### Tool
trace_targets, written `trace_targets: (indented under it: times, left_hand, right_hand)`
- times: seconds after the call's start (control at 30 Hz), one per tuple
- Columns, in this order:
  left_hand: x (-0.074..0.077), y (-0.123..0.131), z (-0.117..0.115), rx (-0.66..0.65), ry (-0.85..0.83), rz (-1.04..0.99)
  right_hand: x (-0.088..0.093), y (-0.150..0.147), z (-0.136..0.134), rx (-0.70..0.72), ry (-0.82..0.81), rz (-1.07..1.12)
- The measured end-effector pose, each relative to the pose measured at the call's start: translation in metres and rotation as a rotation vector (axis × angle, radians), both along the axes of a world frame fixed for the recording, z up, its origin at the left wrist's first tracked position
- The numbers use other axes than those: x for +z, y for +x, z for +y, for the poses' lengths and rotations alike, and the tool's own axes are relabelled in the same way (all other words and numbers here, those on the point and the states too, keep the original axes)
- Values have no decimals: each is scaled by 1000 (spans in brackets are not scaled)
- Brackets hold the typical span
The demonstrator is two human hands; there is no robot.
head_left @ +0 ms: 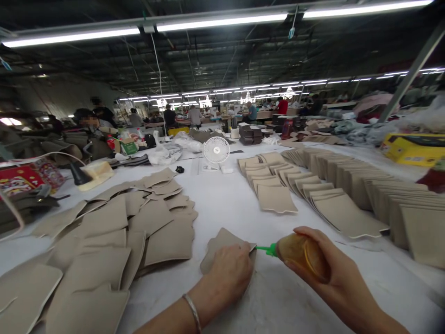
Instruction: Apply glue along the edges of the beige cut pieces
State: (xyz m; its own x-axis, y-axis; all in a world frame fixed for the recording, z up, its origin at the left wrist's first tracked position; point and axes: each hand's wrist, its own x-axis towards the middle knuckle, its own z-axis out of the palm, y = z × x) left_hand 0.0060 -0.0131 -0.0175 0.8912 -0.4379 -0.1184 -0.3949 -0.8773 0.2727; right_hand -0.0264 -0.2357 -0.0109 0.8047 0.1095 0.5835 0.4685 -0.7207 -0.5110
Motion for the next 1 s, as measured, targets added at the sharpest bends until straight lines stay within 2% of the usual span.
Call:
trace_targets:
  times: [0.2,0.33,0.67,1.0]
  left_hand:
    - [10,-1,8,-68,-78,53]
    - [13,0,10,-97,-94,62]
    - [5,-5,5,-62,-33,37]
    - [10,-6,4,-56,-38,74]
  right_hand:
    - [0,-1,1,-4,-38,37]
    - [-3,-1,-1,-42,18,67]
    - [-6,-2,-4,-134,208,194]
    - [-11,-5,-9,-137,352,307]
